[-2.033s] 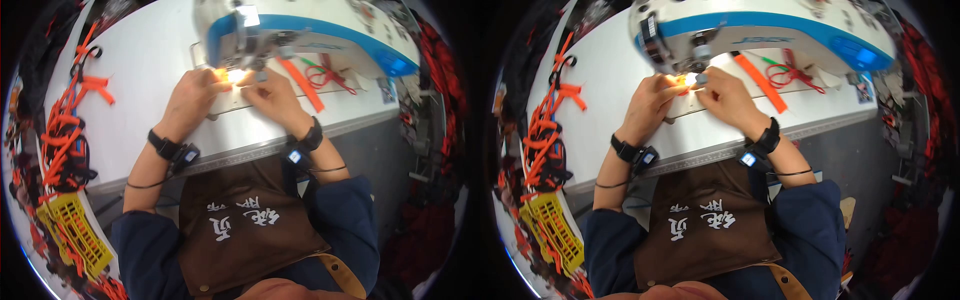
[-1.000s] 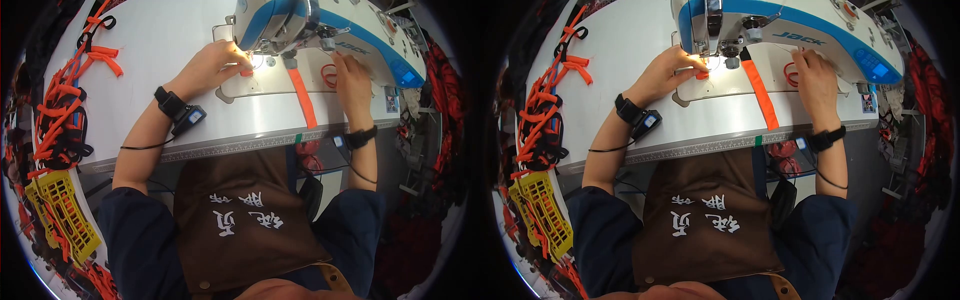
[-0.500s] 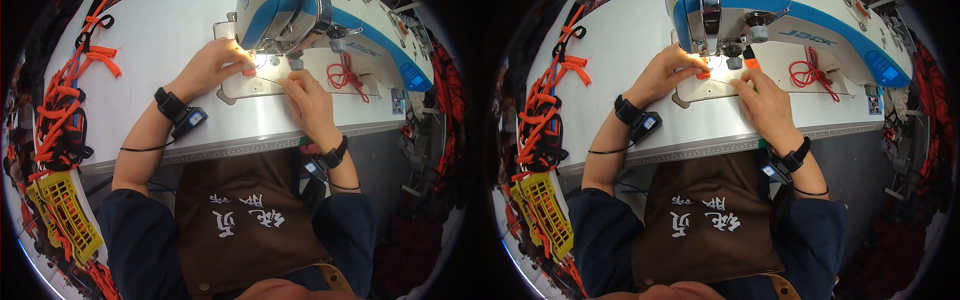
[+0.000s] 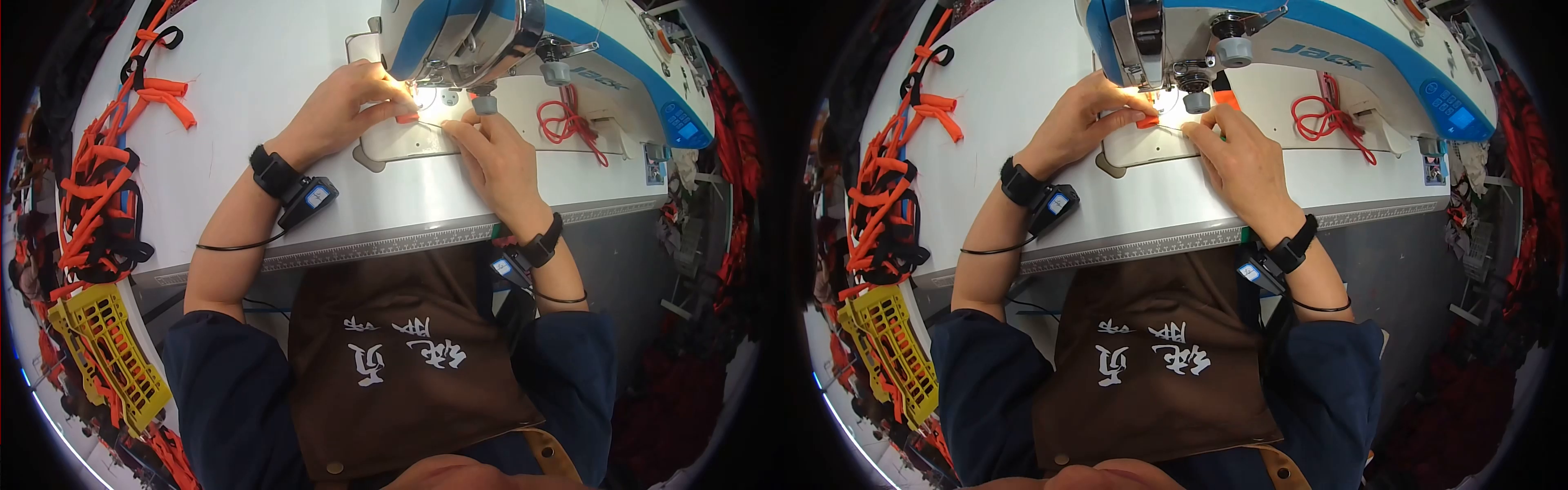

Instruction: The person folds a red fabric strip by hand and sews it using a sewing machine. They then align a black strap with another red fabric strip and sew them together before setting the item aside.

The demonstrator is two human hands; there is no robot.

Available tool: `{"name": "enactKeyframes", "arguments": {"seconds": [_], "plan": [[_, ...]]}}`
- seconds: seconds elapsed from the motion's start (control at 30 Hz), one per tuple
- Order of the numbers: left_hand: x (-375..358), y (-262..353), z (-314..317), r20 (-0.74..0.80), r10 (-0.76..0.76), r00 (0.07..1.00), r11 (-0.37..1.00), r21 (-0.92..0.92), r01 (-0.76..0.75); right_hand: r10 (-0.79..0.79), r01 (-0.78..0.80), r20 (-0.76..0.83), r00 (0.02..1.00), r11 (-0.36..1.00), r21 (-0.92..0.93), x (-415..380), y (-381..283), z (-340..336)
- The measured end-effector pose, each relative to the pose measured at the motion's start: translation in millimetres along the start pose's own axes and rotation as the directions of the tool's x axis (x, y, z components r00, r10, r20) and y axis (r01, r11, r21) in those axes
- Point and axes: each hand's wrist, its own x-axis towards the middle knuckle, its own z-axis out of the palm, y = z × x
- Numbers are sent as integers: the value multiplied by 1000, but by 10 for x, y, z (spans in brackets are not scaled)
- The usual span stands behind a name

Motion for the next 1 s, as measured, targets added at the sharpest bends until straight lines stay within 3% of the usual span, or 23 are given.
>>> {"name": "enactKeyframes", "arguments": {"seconds": [0.27,0.37,0.57,1.0], "plan": [[1,79,58,-112,78,991,994,80,-70,11,-11,1,1000,997,-77,-33,-110,74],[-13,148,2,15,-35,999,973,231,31,37,-33,42,998,994,-100,-94,-176,49],[-32,207,0,-20,84,996,938,339,-72,6,-5,7,1000,990,-141,-123,-302,14],[-42,214,52,-56,113,992,936,341,-88,98,-98,-60,993,995,3,-120,-245,10]]}}
